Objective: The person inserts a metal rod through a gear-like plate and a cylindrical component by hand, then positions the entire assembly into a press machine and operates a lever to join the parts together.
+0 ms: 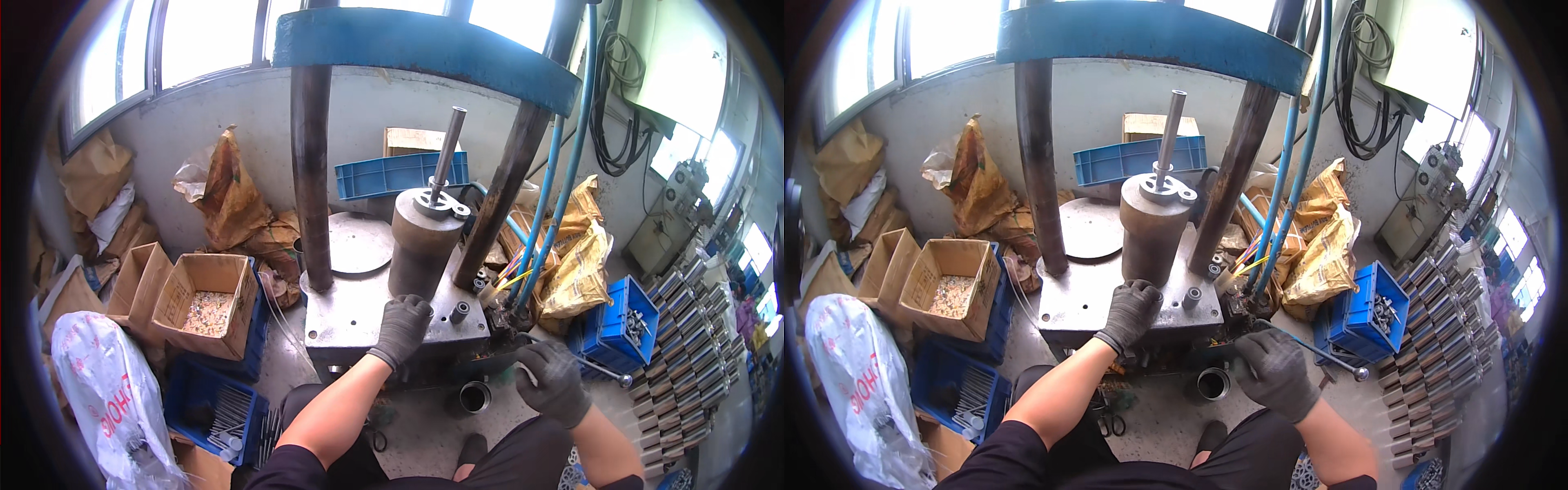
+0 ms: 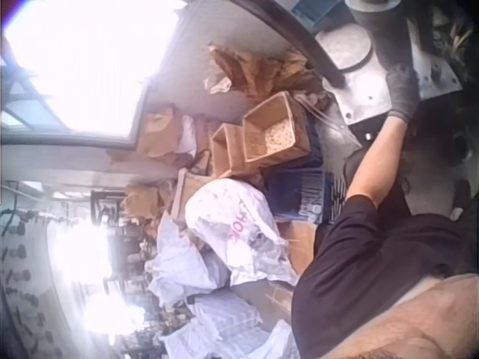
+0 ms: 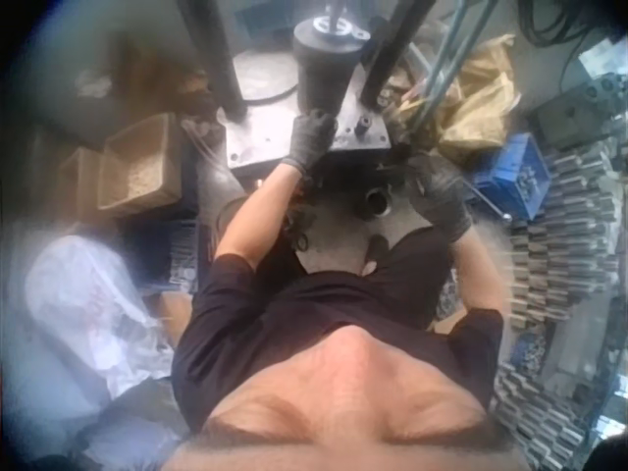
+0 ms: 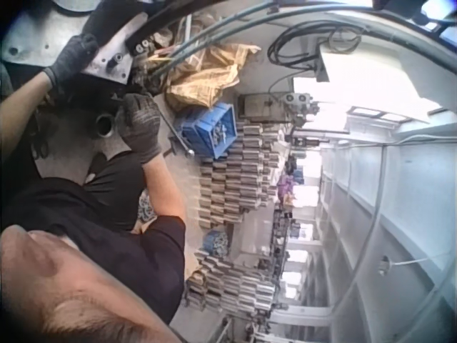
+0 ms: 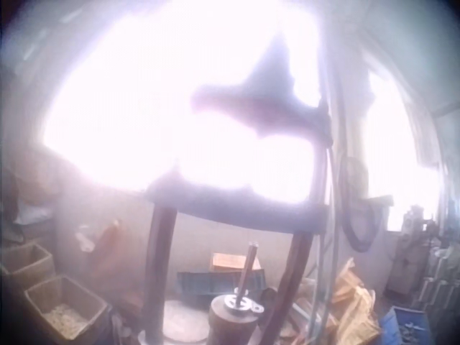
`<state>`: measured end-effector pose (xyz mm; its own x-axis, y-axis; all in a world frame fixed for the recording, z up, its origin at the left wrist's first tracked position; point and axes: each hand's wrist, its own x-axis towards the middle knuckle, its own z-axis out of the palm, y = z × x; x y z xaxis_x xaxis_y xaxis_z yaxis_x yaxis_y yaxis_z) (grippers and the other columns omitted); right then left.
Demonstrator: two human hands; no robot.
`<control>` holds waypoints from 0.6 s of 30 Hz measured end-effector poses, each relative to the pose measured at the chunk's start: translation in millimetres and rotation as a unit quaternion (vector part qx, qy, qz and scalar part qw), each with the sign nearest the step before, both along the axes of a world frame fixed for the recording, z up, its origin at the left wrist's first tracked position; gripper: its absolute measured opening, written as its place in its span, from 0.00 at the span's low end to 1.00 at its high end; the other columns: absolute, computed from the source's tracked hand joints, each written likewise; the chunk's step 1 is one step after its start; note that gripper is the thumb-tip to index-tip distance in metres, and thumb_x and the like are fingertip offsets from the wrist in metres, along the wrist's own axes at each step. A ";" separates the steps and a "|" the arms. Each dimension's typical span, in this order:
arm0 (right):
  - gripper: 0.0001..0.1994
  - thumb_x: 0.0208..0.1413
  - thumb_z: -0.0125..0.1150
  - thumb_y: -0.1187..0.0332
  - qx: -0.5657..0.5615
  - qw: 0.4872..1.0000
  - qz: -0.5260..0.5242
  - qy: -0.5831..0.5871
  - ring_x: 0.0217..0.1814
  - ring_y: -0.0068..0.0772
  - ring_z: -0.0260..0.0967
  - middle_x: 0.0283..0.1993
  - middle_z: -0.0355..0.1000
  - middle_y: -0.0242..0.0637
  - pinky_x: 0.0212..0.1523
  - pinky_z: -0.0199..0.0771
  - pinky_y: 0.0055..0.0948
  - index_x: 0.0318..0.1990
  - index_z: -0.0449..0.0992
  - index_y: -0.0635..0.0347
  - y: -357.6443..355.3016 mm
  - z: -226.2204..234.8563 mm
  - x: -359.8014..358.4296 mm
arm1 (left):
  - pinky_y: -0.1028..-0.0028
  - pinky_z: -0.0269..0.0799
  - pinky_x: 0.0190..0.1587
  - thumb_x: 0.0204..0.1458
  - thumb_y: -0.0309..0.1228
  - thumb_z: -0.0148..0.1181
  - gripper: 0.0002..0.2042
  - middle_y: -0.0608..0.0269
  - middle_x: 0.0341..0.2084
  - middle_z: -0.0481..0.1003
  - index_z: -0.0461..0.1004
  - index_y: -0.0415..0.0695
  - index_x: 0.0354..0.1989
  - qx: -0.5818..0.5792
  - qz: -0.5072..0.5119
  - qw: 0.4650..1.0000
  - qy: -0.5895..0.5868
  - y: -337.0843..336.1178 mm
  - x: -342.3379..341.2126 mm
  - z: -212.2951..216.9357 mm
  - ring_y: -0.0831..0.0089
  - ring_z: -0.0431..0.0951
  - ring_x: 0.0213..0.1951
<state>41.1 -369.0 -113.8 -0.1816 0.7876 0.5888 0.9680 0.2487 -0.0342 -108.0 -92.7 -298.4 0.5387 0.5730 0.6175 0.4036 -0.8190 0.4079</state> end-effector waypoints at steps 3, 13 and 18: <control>0.12 0.51 0.70 0.74 0.008 0.996 0.031 0.082 0.40 0.52 0.79 0.39 0.80 0.46 0.43 0.80 0.45 0.44 0.80 0.61 38.2 -40.7 8.1 | 0.53 0.77 0.52 0.57 0.34 0.67 0.05 0.58 0.42 0.82 0.83 0.48 0.35 -0.011 -0.001 1.000 -0.024 -4.2 -1.9 10.5 0.54 0.81 0.48; 0.17 0.56 0.73 0.75 -0.053 0.914 0.017 0.402 0.48 0.41 0.83 0.49 0.79 0.45 0.51 0.83 0.36 0.53 0.81 0.63 69.7 -131.4 -10.3 | 0.69 0.80 0.49 0.69 0.29 0.62 0.15 0.56 0.47 0.80 0.70 0.42 0.61 -0.414 -0.208 0.865 -0.193 -69.4 -19.7 -1.0 0.70 0.81 0.44; 0.18 0.55 0.74 0.73 -0.012 0.933 0.043 0.358 0.51 0.44 0.82 0.52 0.79 0.45 0.52 0.84 0.37 0.54 0.81 0.60 70.7 -120.5 -16.7 | 0.79 0.76 0.40 0.70 0.36 0.62 0.24 0.59 0.47 0.80 0.64 0.42 0.70 -0.607 -0.268 0.716 -0.218 -92.8 -21.0 35.4 0.80 0.78 0.40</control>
